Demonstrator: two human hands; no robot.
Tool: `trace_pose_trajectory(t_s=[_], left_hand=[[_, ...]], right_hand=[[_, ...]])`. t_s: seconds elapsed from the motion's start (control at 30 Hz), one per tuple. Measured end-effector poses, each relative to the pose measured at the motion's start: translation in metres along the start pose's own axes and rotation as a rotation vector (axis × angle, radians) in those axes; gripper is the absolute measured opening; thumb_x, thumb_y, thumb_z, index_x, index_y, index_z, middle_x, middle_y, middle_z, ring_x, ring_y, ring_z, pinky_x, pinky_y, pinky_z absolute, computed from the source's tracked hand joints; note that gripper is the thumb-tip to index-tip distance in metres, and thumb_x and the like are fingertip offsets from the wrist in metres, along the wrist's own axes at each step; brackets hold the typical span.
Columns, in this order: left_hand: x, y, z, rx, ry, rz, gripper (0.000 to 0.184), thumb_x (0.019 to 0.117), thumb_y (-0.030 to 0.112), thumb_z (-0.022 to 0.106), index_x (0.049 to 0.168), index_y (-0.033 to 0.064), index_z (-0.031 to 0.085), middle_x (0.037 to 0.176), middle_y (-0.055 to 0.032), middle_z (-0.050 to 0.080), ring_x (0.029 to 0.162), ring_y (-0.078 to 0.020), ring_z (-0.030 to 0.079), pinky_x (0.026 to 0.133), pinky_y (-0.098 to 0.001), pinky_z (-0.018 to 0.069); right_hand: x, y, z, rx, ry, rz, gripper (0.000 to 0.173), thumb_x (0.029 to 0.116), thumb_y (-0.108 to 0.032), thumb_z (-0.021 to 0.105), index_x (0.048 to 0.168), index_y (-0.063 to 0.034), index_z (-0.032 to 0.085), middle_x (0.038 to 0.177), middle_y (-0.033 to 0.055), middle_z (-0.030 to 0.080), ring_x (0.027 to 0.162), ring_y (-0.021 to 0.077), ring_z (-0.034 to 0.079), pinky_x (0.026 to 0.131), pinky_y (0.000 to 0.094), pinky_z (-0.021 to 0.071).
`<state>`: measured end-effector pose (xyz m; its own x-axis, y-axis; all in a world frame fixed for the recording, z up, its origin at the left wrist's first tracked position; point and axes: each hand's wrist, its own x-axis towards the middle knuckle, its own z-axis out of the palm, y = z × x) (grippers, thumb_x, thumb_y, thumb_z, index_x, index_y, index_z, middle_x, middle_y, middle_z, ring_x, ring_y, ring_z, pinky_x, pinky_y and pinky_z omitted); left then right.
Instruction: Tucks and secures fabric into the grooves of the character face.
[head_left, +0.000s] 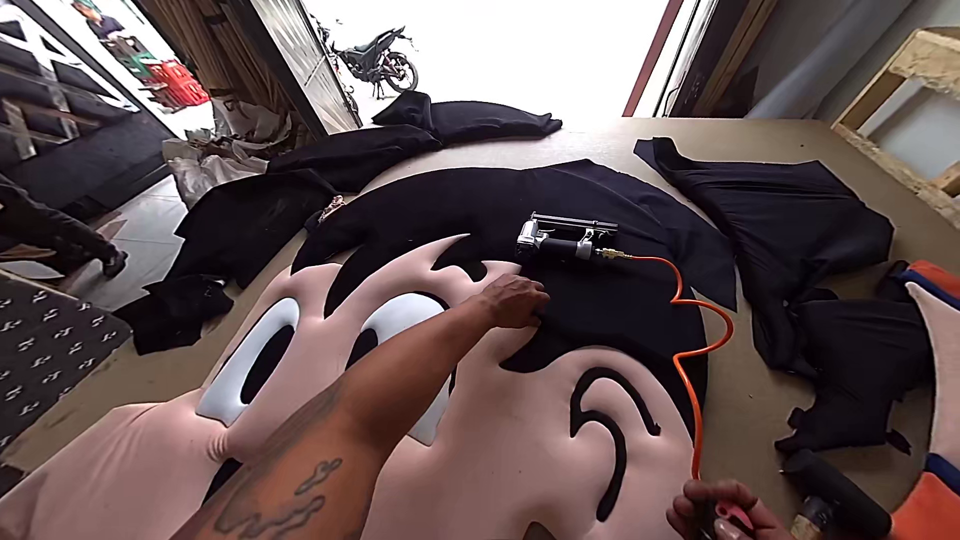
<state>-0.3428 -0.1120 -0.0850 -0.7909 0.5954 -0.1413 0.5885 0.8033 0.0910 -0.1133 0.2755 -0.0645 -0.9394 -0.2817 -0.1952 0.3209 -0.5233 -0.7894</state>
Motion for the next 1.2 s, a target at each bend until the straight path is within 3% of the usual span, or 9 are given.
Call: trace_pose_trajectory(t_s=[0.07, 0.13, 0.2, 0.3, 0.43, 0.5, 0.6, 0.77, 1.2], left_hand=[[0.006, -0.003, -0.001, 0.006, -0.030, 0.046, 0.023, 0.0927, 0.038, 0.071, 0.100, 0.0170, 0.074, 0.104, -0.0026, 0.072, 0.098, -0.0223, 0.069, 0.084, -0.0491, 0.0571], [0.012, -0.003, -0.004, 0.016, -0.060, 0.067, 0.021, 0.0913, 0.038, 0.072, 0.096, 0.0176, 0.075, 0.104, -0.0023, 0.072, 0.096, -0.0229, 0.070, 0.081, -0.0514, 0.0572], [0.018, -0.001, -0.009, 0.025, -0.081, 0.084, 0.018, 0.0892, 0.036, 0.074, 0.093, 0.0179, 0.075, 0.100, -0.0019, 0.073, 0.093, -0.0232, 0.070, 0.078, -0.0529, 0.0569], [0.024, -0.001, -0.011, 0.053, -0.076, 0.147, 0.015, 0.0873, 0.032, 0.076, 0.088, 0.0173, 0.074, 0.094, -0.0018, 0.073, 0.088, -0.0235, 0.070, 0.073, -0.0538, 0.0564], [0.020, -0.017, -0.012, -0.056, -0.053, 0.131, 0.015, 0.0869, 0.036, 0.076, 0.088, 0.0203, 0.076, 0.084, 0.0000, 0.072, 0.083, -0.0223, 0.070, 0.073, -0.0548, 0.0566], [0.017, -0.036, -0.007, -0.180, -0.049, 0.113, 0.018, 0.0887, 0.039, 0.076, 0.092, 0.0212, 0.078, 0.084, 0.0011, 0.073, 0.084, -0.0201, 0.070, 0.078, -0.0536, 0.0567], [0.017, -0.057, 0.004, -0.320, -0.027, 0.139, 0.021, 0.0882, 0.043, 0.077, 0.096, 0.0237, 0.078, 0.085, 0.0045, 0.074, 0.084, -0.0153, 0.070, 0.080, -0.0496, 0.0571], [0.023, -0.062, 0.013, -0.314, 0.000, 0.184, 0.027, 0.0814, 0.049, 0.081, 0.087, 0.0233, 0.075, 0.077, 0.0034, 0.068, 0.076, -0.0175, 0.065, 0.070, -0.0491, 0.0538], [0.024, -0.058, 0.021, -0.332, 0.060, 0.084, 0.021, 0.0737, 0.041, 0.079, 0.079, 0.0233, 0.070, 0.075, 0.0007, 0.063, 0.078, -0.0227, 0.064, 0.064, -0.0493, 0.0499]], right_hand=[[0.007, -0.005, 0.017, 0.144, -0.010, -0.028, 0.027, 0.1095, -0.014, 0.045, 0.133, -0.0127, 0.058, 0.127, 0.0156, 0.069, 0.114, 0.0316, 0.069, 0.103, 0.0526, 0.0536], [0.019, -0.003, 0.029, 0.227, -0.015, -0.046, 0.040, 0.1099, -0.038, 0.043, 0.139, -0.0148, 0.058, 0.131, 0.0151, 0.068, 0.109, 0.0274, 0.072, 0.093, 0.0423, 0.0600], [0.037, 0.014, 0.043, 0.071, 0.091, -0.075, 0.052, 0.1058, -0.056, 0.039, 0.130, -0.0154, 0.061, 0.112, 0.0135, 0.076, 0.076, 0.0198, 0.076, 0.060, 0.0299, 0.0618], [0.074, 0.051, 0.074, -0.210, 0.326, -0.181, 0.032, 0.1107, -0.036, 0.043, 0.113, -0.0058, 0.055, 0.075, 0.0071, 0.065, 0.045, 0.0102, 0.055, 0.037, 0.0235, 0.0477], [0.126, 0.081, 0.105, -0.527, 0.393, -0.289, 0.026, 0.0976, -0.011, 0.063, 0.116, -0.0021, 0.048, 0.077, 0.0169, 0.068, 0.055, 0.0250, 0.067, 0.047, 0.0356, 0.0581], [0.150, 0.097, 0.109, -0.745, 0.380, -0.334, 0.028, 0.0926, -0.013, 0.070, 0.118, -0.0070, 0.059, 0.080, 0.0137, 0.071, 0.057, 0.0270, 0.069, 0.048, 0.0384, 0.0604], [0.178, 0.115, 0.116, -1.090, 0.406, -0.379, 0.022, 0.0928, -0.021, 0.072, 0.115, -0.0191, 0.072, 0.085, 0.0015, 0.073, 0.056, 0.0182, 0.068, 0.047, 0.0368, 0.0610], [0.208, 0.134, 0.122, -1.393, 0.460, -0.487, 0.018, 0.0899, -0.031, 0.075, 0.106, -0.0218, 0.078, 0.091, -0.0071, 0.075, 0.065, 0.0049, 0.067, 0.055, 0.0291, 0.0583], [0.218, 0.148, 0.126, -1.582, 0.624, -0.564, 0.016, 0.0870, -0.028, 0.075, 0.099, -0.0176, 0.077, 0.088, -0.0081, 0.074, 0.073, -0.0030, 0.066, 0.065, 0.0200, 0.0540]])
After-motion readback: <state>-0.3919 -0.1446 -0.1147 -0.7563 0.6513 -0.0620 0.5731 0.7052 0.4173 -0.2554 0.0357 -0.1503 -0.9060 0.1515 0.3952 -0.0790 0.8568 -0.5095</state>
